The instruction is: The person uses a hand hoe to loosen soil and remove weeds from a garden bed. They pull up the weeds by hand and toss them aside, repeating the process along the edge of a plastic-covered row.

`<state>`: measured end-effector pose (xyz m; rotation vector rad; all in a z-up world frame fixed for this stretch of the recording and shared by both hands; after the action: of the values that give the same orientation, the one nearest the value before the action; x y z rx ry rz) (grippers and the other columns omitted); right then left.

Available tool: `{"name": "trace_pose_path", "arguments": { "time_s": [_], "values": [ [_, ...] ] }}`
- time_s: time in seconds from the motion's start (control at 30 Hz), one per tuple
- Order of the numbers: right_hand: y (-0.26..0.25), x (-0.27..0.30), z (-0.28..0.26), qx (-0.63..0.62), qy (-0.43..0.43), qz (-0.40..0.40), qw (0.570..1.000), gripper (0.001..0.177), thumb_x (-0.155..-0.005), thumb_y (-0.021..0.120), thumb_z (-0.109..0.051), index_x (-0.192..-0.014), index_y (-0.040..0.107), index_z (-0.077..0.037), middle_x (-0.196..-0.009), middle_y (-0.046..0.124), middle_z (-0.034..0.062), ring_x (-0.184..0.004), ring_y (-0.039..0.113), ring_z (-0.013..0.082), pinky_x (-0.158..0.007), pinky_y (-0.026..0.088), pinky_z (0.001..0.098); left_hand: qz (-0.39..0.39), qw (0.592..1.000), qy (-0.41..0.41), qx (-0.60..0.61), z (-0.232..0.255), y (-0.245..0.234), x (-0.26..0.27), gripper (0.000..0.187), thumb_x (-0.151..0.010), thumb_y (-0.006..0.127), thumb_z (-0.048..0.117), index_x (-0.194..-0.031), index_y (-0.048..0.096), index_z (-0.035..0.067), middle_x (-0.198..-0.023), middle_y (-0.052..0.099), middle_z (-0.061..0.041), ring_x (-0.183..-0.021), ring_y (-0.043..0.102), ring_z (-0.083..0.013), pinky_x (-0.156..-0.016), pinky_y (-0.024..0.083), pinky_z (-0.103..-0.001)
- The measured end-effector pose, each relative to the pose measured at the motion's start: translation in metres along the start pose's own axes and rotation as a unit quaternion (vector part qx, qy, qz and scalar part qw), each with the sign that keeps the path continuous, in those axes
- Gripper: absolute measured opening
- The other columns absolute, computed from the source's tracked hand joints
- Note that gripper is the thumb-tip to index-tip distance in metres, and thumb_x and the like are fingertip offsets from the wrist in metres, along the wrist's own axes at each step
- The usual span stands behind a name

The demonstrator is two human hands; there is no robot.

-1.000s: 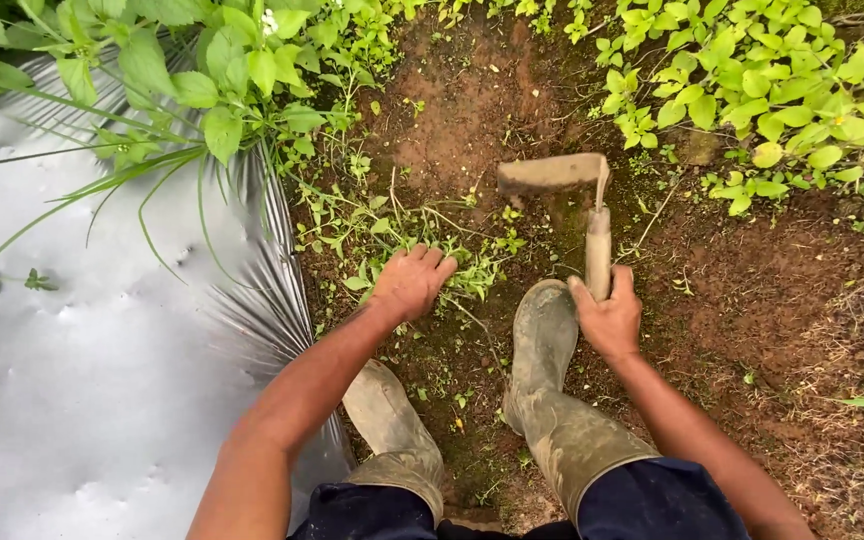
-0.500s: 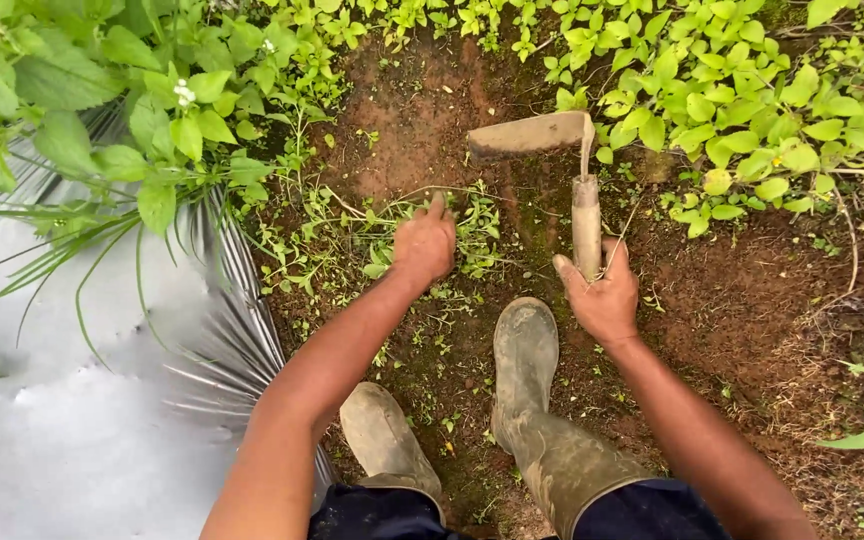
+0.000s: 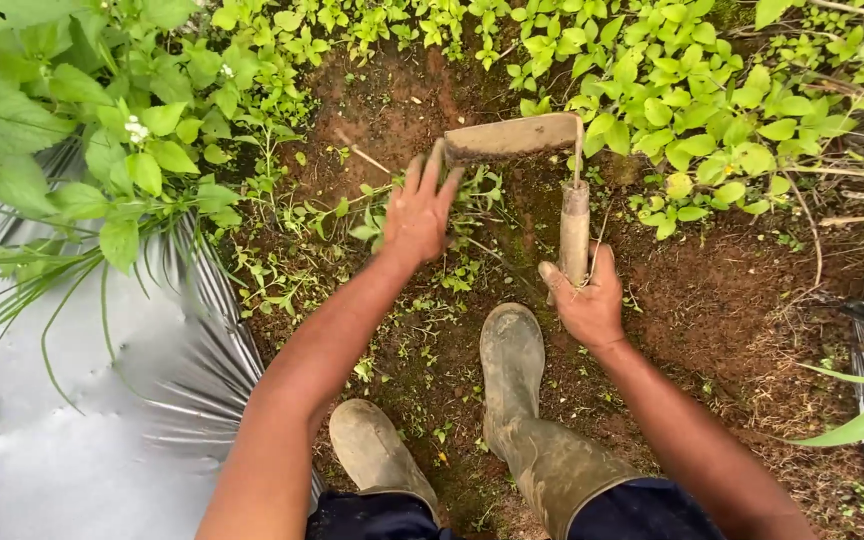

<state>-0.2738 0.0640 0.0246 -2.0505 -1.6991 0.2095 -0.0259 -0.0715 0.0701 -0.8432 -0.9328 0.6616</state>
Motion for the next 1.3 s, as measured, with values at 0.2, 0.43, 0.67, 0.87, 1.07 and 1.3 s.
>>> {"name": "trace_pose_path", "arguments": {
  "time_s": [0.2, 0.43, 0.67, 0.87, 1.07, 1.3],
  "values": [
    [-0.002, 0.000, 0.018, -0.029, 0.012, 0.019, 0.999, 0.038, -0.093, 0.080, -0.010, -0.114, 0.052, 0.004, -0.073, 0.065, 0.0145, -0.050, 0.065, 0.0184, -0.048, 0.056, 0.0334, -0.041, 0.996, 0.048, -0.060, -0.040, 0.077, -0.069, 0.069, -0.078, 0.070, -0.012, -0.140, 0.060, 0.016, -0.151, 0.054, -0.012, -0.145, 0.044, -0.0318, -0.109, 0.050, -0.053],
    [-0.003, -0.001, 0.002, -0.026, 0.010, -0.015, 1.000, 0.037, -0.096, 0.078, -0.012, -0.115, 0.050, 0.005, -0.076, 0.064, 0.0144, -0.052, 0.065, 0.0190, -0.047, 0.058, 0.0325, -0.098, 0.978, 0.174, -0.060, 0.001, 0.081, 0.022, 0.042, -0.085, 0.070, 0.003, -0.124, 0.061, 0.017, -0.126, 0.068, -0.008, -0.127, 0.061, -0.0283, -0.105, 0.051, -0.050],
    [-0.001, 0.001, -0.013, -0.040, -0.025, -0.015, 0.999, 0.037, -0.100, 0.076, -0.009, -0.119, 0.047, 0.005, -0.078, 0.062, 0.0162, -0.053, 0.064, 0.0215, -0.051, 0.057, 0.0345, -0.128, 0.930, 0.235, -0.253, 0.020, 0.084, 0.063, 0.097, -0.076, 0.089, 0.045, -0.156, 0.036, 0.028, -0.166, 0.031, -0.006, -0.157, 0.010, -0.0369, -0.122, 0.015, -0.068],
    [-0.001, 0.002, -0.023, -0.003, -0.054, -0.021, 0.998, 0.033, -0.106, 0.072, -0.006, -0.121, 0.045, 0.005, -0.083, 0.061, 0.0184, -0.056, 0.063, 0.0233, -0.052, 0.058, 0.0350, -0.155, 0.930, 0.219, -0.249, -0.021, 0.105, 0.052, 0.071, -0.076, 0.089, 0.013, -0.136, 0.054, 0.024, -0.138, 0.058, -0.006, -0.135, 0.053, -0.0309, -0.114, 0.040, -0.062],
    [0.004, 0.009, -0.034, -0.004, -0.073, -0.021, 0.997, 0.034, -0.108, 0.073, -0.004, -0.124, 0.044, 0.005, -0.083, 0.061, 0.0172, -0.057, 0.062, 0.0223, -0.054, 0.058, 0.0344, -0.110, 0.970, -0.042, -0.210, -0.132, 0.057, 0.109, 0.056, -0.081, 0.083, 0.012, -0.129, 0.057, 0.021, -0.134, 0.056, -0.012, -0.131, 0.054, -0.0326, -0.106, 0.049, -0.057],
    [0.009, 0.017, -0.042, 0.022, -0.093, -0.049, 0.994, 0.033, -0.111, 0.072, -0.002, -0.125, 0.044, 0.006, -0.083, 0.060, 0.0185, -0.056, 0.061, 0.0219, -0.052, 0.056, 0.0353, -0.130, 0.966, -0.221, -0.042, -0.154, 0.055, 0.156, 0.076, -0.089, 0.073, 0.049, -0.154, 0.040, 0.028, -0.159, 0.034, -0.025, -0.148, 0.033, -0.0472, -0.113, 0.037, -0.067]
  ]
}}
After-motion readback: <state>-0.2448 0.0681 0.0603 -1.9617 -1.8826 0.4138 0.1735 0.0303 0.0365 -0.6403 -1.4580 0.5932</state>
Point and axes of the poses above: each hand's wrist, its own x-axis away from the middle knuckle, its own y-axis out of the palm, z = x × y, the point moved 3 cm from there along -x, towards the middle knuckle
